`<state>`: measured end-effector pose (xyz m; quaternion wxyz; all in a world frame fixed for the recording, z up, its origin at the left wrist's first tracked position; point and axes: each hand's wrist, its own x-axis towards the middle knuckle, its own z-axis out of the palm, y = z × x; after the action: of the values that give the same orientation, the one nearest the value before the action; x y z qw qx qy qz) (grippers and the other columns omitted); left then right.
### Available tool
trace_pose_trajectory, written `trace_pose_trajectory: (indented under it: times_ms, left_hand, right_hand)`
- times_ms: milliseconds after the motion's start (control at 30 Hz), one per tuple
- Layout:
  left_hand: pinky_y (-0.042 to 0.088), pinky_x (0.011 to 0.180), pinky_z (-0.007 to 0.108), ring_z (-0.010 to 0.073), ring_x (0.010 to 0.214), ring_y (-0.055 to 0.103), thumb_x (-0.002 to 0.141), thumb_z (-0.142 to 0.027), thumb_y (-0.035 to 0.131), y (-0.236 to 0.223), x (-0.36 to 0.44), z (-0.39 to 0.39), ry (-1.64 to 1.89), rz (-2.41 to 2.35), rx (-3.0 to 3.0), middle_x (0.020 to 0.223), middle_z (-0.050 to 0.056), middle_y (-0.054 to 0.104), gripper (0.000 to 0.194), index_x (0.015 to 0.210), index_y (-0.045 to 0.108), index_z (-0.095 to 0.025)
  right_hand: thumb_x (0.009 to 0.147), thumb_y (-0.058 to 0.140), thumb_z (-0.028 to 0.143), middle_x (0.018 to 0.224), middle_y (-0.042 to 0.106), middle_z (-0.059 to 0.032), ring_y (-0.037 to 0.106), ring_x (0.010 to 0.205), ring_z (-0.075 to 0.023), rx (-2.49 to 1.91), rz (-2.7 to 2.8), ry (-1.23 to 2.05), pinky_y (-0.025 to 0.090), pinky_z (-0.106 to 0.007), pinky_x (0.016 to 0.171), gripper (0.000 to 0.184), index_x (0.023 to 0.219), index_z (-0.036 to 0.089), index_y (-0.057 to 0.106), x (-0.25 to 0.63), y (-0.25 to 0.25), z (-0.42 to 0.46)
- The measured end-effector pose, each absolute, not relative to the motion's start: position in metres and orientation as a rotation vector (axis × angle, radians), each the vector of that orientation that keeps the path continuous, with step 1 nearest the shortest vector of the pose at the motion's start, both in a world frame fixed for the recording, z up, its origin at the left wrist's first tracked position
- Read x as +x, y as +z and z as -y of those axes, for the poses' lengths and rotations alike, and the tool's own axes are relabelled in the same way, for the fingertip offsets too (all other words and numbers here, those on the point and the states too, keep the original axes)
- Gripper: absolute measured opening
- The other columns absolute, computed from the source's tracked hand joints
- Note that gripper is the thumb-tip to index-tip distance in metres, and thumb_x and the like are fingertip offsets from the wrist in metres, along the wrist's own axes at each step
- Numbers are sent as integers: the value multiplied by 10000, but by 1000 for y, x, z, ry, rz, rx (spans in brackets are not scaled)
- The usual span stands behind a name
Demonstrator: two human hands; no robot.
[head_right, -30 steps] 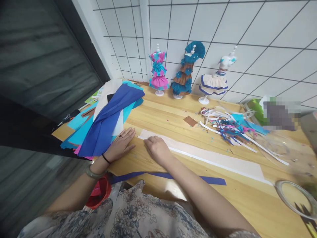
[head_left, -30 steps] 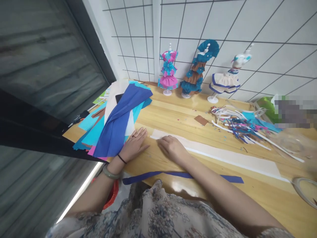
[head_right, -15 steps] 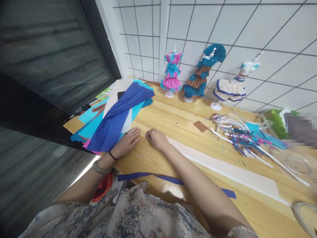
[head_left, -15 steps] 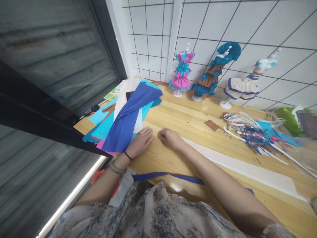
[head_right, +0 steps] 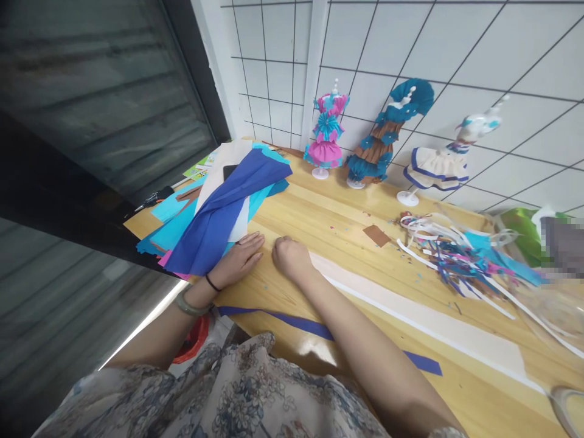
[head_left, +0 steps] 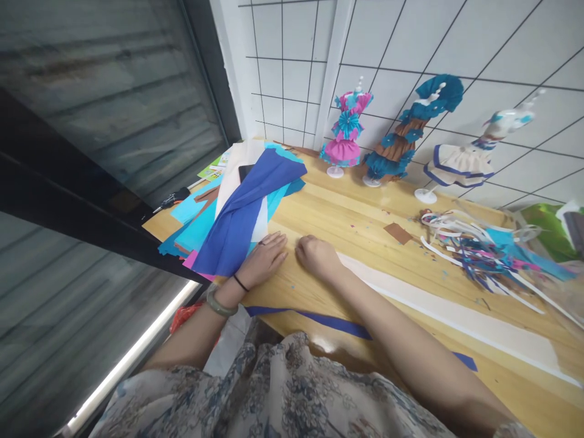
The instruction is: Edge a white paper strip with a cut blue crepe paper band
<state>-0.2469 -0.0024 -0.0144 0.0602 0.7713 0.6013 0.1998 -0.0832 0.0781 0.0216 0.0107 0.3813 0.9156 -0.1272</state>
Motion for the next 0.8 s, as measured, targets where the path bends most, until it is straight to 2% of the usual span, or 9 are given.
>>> trace_pose_trajectory:
  times_ms: [267, 433, 633, 800]
  left_hand:
    - [306, 1082, 410, 196, 1289, 346, 918, -296, 321, -14, -246, 2, 644, -1814, 2340, 1324, 113, 474, 411, 1247, 462, -94]
    - [307, 1084, 394, 194, 1284, 356, 913, -295, 337, -16, -247, 2, 671, -1809, 2343, 1311, 119, 486, 406, 1238, 470, -90]
    - [313, 1079, 395, 194, 1277, 367, 913, -296, 337, -15, -246, 2, 690, -1810, 2357, 1301, 120, 497, 400, 1227, 480, -93]
    - [317, 1076, 396, 196, 1275, 370, 915, -298, 334, -16, -247, 2, 692, -1805, 2360, 1301, 124, 497, 405, 1229, 478, -86]
  right_hand:
    - [883, 380, 310, 977, 635, -110, 601, 866, -188, 1145, -2841, -408, 410, -260, 739, 262, 915, 153, 586, -81, 23, -82]
    - [889, 343, 281, 995, 626, -137, 601, 880, -205, 1169, -2819, -372, 407, -277, 748, 286, 936, 128, 580, -83, 22, -81]
    - [890, 348, 280, 996, 628, -110, 596, 900, -175, 1123, -2805, -374, 398, -242, 771, 270, 934, 155, 583, -83, 25, -83]
    - [894, 326, 279, 991, 618, -155, 607, 872, -216, 1165, -2779, -298, 413, -285, 732, 306, 965, 112, 573, -88, 24, -77]
